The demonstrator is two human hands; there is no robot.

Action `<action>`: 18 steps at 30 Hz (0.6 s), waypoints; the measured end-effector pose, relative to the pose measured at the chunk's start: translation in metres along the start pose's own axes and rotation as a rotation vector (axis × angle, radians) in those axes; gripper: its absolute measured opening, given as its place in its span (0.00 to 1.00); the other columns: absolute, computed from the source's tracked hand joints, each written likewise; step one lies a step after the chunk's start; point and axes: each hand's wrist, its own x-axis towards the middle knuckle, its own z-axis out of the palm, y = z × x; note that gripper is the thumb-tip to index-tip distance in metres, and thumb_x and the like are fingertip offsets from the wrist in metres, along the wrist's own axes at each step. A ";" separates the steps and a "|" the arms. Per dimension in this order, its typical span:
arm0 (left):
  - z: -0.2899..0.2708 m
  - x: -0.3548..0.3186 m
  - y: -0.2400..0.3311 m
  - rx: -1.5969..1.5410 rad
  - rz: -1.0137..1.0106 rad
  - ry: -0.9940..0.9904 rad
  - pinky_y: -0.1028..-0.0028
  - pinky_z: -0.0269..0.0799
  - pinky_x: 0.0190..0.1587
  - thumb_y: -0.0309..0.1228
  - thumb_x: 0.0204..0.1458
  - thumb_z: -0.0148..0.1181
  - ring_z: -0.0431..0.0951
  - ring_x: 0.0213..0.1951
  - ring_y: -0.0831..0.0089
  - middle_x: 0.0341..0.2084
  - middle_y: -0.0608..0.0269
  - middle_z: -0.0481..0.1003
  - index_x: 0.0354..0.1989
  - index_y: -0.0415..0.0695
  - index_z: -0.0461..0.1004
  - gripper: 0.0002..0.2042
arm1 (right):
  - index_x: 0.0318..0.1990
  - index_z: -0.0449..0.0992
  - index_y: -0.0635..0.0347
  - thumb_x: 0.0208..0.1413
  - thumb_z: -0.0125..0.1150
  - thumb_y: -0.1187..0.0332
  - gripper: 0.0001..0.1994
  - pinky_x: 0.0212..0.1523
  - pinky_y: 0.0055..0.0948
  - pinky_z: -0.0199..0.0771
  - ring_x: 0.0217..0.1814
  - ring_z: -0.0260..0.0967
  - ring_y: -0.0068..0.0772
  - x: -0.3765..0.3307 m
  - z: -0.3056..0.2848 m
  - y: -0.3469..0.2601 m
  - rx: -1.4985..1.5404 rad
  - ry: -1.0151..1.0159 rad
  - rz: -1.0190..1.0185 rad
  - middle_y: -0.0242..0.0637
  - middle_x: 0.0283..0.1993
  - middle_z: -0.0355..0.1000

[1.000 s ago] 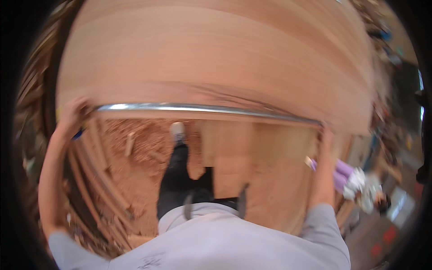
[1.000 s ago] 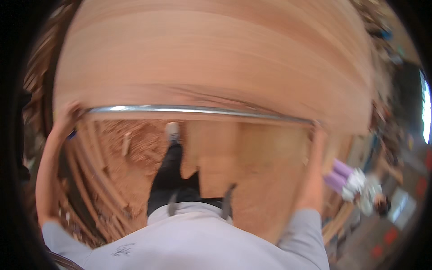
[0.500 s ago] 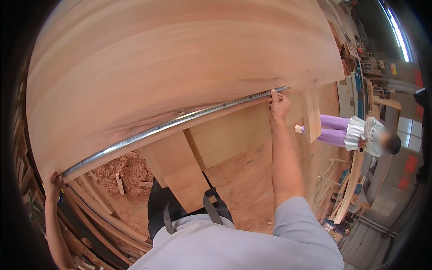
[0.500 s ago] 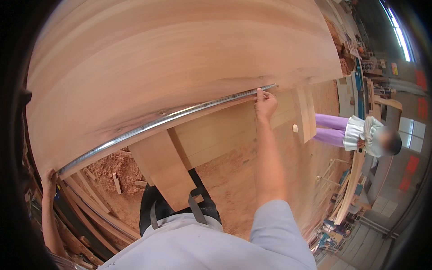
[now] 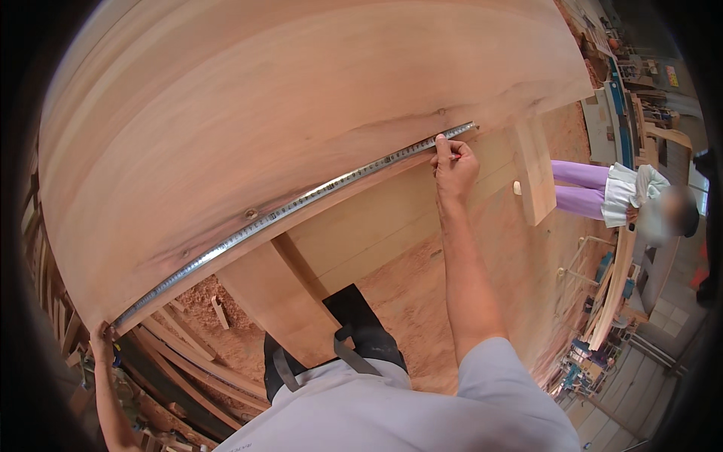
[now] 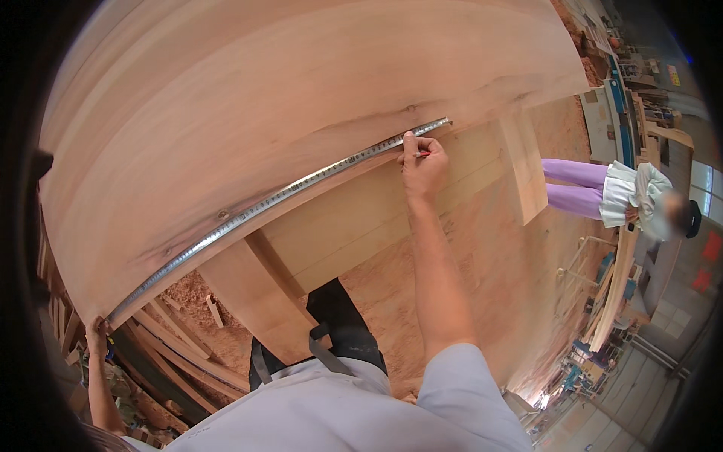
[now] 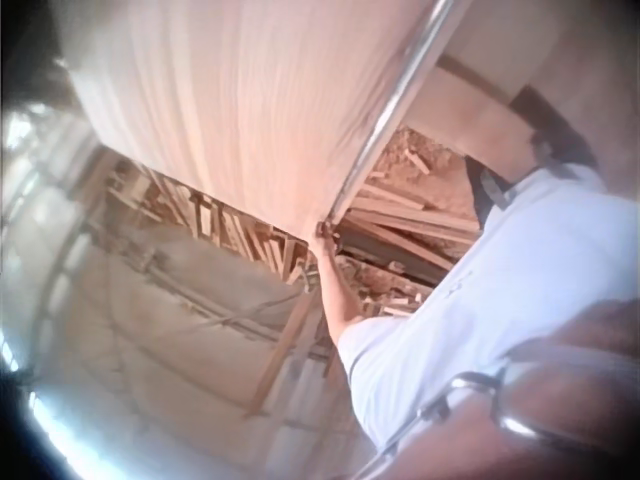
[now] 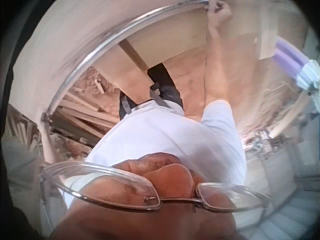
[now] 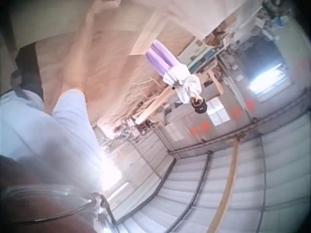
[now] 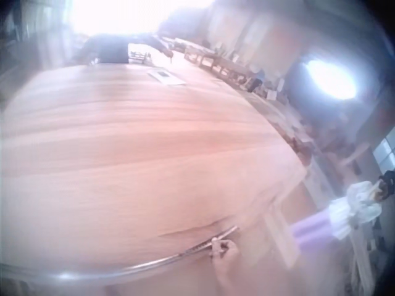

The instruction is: The person measures a large wooden board using a tape measure and marks measurements with a pencil. They repeatedly reposition the tape measure along the board's edge and make marks at specific intervals.

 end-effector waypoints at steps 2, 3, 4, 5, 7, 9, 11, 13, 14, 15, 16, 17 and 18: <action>0.000 0.000 0.007 -0.039 -0.001 0.001 0.75 0.66 0.32 0.14 0.53 0.54 0.71 0.26 0.74 0.20 0.64 0.68 0.29 0.37 0.71 0.05 | 0.30 0.73 0.61 0.59 0.69 0.61 0.14 0.17 0.17 0.57 0.16 0.60 0.13 0.000 0.000 -0.001 0.007 -0.004 0.012 0.27 0.17 0.68; -0.001 -0.002 0.009 -0.029 0.001 -0.003 0.75 0.66 0.31 0.14 0.53 0.54 0.71 0.26 0.74 0.20 0.64 0.68 0.29 0.37 0.71 0.05 | 0.30 0.73 0.61 0.59 0.69 0.61 0.14 0.17 0.17 0.57 0.16 0.60 0.13 0.000 0.000 -0.001 0.010 -0.006 0.018 0.27 0.17 0.68; -0.001 -0.002 0.010 -0.022 0.004 -0.008 0.74 0.66 0.31 0.14 0.54 0.54 0.71 0.26 0.74 0.20 0.63 0.67 0.29 0.37 0.71 0.05 | 0.30 0.73 0.61 0.59 0.69 0.61 0.14 0.17 0.16 0.57 0.16 0.60 0.13 0.000 0.000 -0.003 0.015 -0.009 0.017 0.28 0.17 0.68; -0.003 -0.001 0.010 0.040 0.082 -0.028 0.74 0.66 0.32 0.15 0.54 0.54 0.71 0.26 0.73 0.20 0.62 0.67 0.29 0.37 0.70 0.04 | 0.30 0.73 0.61 0.59 0.69 0.61 0.14 0.17 0.16 0.57 0.16 0.60 0.13 -0.001 0.000 -0.004 0.021 -0.013 0.016 0.28 0.17 0.69; -0.005 0.000 0.008 0.085 0.048 -0.020 0.73 0.66 0.32 0.15 0.54 0.54 0.71 0.27 0.73 0.20 0.61 0.67 0.30 0.37 0.71 0.04 | 0.30 0.73 0.61 0.59 0.69 0.61 0.14 0.17 0.16 0.58 0.16 0.61 0.13 -0.001 0.000 -0.005 0.020 -0.015 0.015 0.28 0.17 0.69; -0.005 0.000 0.005 0.090 0.032 -0.020 0.73 0.66 0.31 0.15 0.54 0.54 0.71 0.27 0.73 0.21 0.61 0.67 0.30 0.37 0.71 0.04 | 0.30 0.73 0.61 0.59 0.69 0.61 0.14 0.17 0.16 0.58 0.16 0.61 0.13 -0.002 0.000 -0.006 0.007 -0.014 0.015 0.28 0.17 0.69; -0.005 0.001 -0.002 0.057 0.031 -0.022 0.73 0.66 0.31 0.15 0.54 0.54 0.70 0.26 0.73 0.21 0.60 0.67 0.30 0.37 0.71 0.04 | 0.30 0.73 0.61 0.59 0.69 0.61 0.14 0.17 0.16 0.58 0.16 0.61 0.13 -0.003 0.001 -0.007 0.016 -0.014 0.019 0.28 0.17 0.69; -0.003 -0.001 -0.002 0.038 0.030 0.002 0.73 0.66 0.31 0.15 0.54 0.54 0.69 0.26 0.72 0.20 0.60 0.66 0.30 0.36 0.70 0.04 | 0.30 0.73 0.61 0.60 0.68 0.60 0.15 0.18 0.17 0.59 0.17 0.62 0.14 -0.004 0.002 -0.007 0.015 -0.014 0.023 0.29 0.17 0.70; -0.001 -0.001 0.002 0.027 0.030 0.014 0.73 0.65 0.31 0.15 0.54 0.54 0.69 0.26 0.72 0.20 0.60 0.65 0.29 0.36 0.70 0.04 | 0.30 0.73 0.62 0.60 0.67 0.60 0.15 0.19 0.18 0.61 0.17 0.63 0.15 -0.004 0.001 -0.006 0.010 -0.013 0.025 0.30 0.17 0.71; 0.000 -0.002 0.006 0.033 0.023 0.015 0.73 0.65 0.31 0.15 0.53 0.54 0.68 0.25 0.72 0.20 0.60 0.65 0.29 0.36 0.70 0.04 | 0.29 0.73 0.62 0.61 0.67 0.60 0.16 0.20 0.18 0.62 0.17 0.65 0.15 -0.004 0.001 -0.005 0.004 -0.011 0.026 0.30 0.17 0.71; 0.000 -0.002 0.015 0.039 0.018 0.016 0.73 0.66 0.31 0.15 0.53 0.54 0.68 0.25 0.72 0.20 0.60 0.65 0.29 0.37 0.70 0.04 | 0.29 0.73 0.63 0.61 0.67 0.59 0.16 0.20 0.18 0.62 0.17 0.65 0.15 -0.004 0.000 -0.005 0.002 -0.009 0.027 0.30 0.17 0.71; -0.001 -0.002 0.021 0.045 0.013 0.016 0.73 0.66 0.31 0.15 0.53 0.54 0.68 0.25 0.72 0.19 0.60 0.65 0.29 0.37 0.70 0.04 | 0.30 0.73 0.63 0.61 0.67 0.59 0.16 0.20 0.18 0.62 0.17 0.65 0.15 -0.003 -0.001 -0.004 0.000 -0.005 0.027 0.30 0.17 0.71; -0.001 0.000 0.021 0.057 0.024 0.017 0.73 0.66 0.31 0.15 0.53 0.55 0.68 0.25 0.72 0.19 0.61 0.65 0.28 0.37 0.71 0.04 | 0.30 0.73 0.63 0.61 0.67 0.59 0.16 0.20 0.18 0.62 0.18 0.65 0.15 -0.003 -0.003 -0.003 -0.002 -0.002 0.027 0.30 0.17 0.71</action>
